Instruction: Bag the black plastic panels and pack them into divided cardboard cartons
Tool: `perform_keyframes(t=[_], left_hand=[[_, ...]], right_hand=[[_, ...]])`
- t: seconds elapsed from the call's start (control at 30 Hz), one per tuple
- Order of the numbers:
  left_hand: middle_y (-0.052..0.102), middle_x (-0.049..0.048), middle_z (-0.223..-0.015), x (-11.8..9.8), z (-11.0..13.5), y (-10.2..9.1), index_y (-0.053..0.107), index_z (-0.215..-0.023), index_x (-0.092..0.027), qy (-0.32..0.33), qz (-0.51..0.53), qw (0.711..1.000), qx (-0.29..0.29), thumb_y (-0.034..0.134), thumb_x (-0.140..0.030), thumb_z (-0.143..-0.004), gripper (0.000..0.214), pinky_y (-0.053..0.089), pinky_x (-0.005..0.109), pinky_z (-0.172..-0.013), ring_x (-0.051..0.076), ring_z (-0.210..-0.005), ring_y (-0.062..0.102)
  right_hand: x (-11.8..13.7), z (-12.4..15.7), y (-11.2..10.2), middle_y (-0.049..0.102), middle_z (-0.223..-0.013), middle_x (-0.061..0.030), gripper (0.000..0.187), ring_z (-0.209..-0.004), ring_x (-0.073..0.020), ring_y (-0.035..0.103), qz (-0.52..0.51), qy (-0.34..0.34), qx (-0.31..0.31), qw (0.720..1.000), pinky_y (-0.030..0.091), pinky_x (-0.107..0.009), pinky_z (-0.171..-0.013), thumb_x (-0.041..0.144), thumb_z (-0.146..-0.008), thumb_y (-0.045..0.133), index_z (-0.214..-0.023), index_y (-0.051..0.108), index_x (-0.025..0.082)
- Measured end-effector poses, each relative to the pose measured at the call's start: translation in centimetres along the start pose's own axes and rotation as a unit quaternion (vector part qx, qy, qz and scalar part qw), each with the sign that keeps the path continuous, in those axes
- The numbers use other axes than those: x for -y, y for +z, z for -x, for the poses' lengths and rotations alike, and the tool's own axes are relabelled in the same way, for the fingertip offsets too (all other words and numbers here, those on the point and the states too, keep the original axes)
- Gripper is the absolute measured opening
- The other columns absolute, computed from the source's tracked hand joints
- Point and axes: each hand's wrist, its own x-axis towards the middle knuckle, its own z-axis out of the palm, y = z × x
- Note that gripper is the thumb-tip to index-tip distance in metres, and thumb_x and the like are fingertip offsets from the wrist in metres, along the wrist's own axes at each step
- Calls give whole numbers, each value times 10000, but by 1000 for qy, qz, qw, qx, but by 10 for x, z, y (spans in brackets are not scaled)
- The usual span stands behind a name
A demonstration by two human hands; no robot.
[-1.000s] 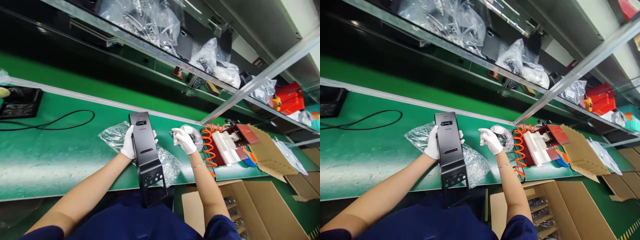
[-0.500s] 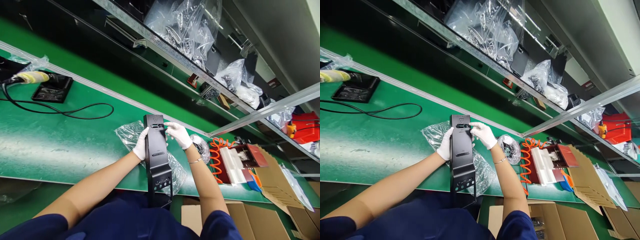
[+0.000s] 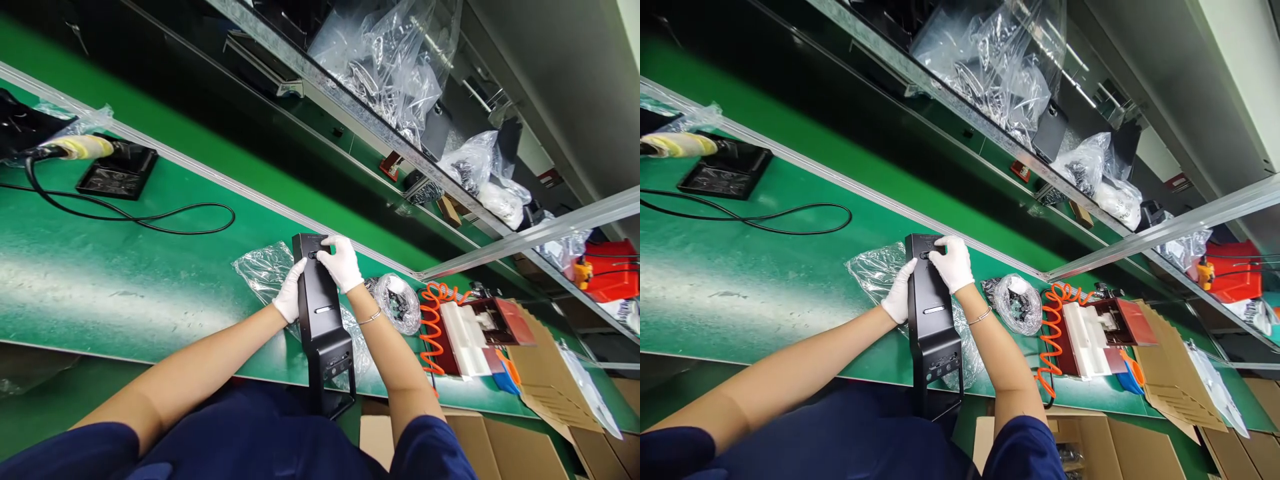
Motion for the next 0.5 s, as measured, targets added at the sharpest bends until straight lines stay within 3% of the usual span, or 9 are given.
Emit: perform_keyframes(t=[0.1, 0.23, 0.37, 0.5], left_hand=[[795, 74, -971, -1, 0, -2, 694, -1106, -164, 3, -4, 999, 35, 541, -465, -946, 373, 592, 404, -843, 259, -821, 755], [788, 106, -993, -1, 0, -6, 681, -1144, -150, -10, -14, 998, 61, 600, -500, -895, 438, 589, 445, -877, 282, -829, 755], [785, 91, -882, 1, 2, -5, 696, -1044, -153, 2, -41, 999, -3, 567, -462, -921, 357, 584, 440, -857, 263, -737, 745], [789, 70, -875, 2, 6, -2, 705, -1026, -187, 10, -43, 998, -40, 557, -471, -927, 336, 583, 417, -838, 253, -720, 744]], right_hand=[[-6, 0, 4, 638, -1319, -76, 413, -1280, -240, 546, -96, 30, 40, 994, 428, -420, -1120, 250, -807, 597, -1216, 634, 212], [-9, 1, 7, 676, -1258, -76, 315, -1227, -216, 598, -209, 66, 75, 973, 451, -385, -1104, 390, -918, 523, -1137, 660, 209], [-6, 2, 11, 729, -1062, -58, 389, -937, -204, 685, -256, 93, 122, 954, 569, -358, -869, 486, -825, 668, -1093, 632, 207], [-9, 4, 18, 721, -1102, -66, 392, -978, -193, 672, -225, 55, 106, 967, 555, -331, -884, 491, -858, 629, -1121, 613, 201]])
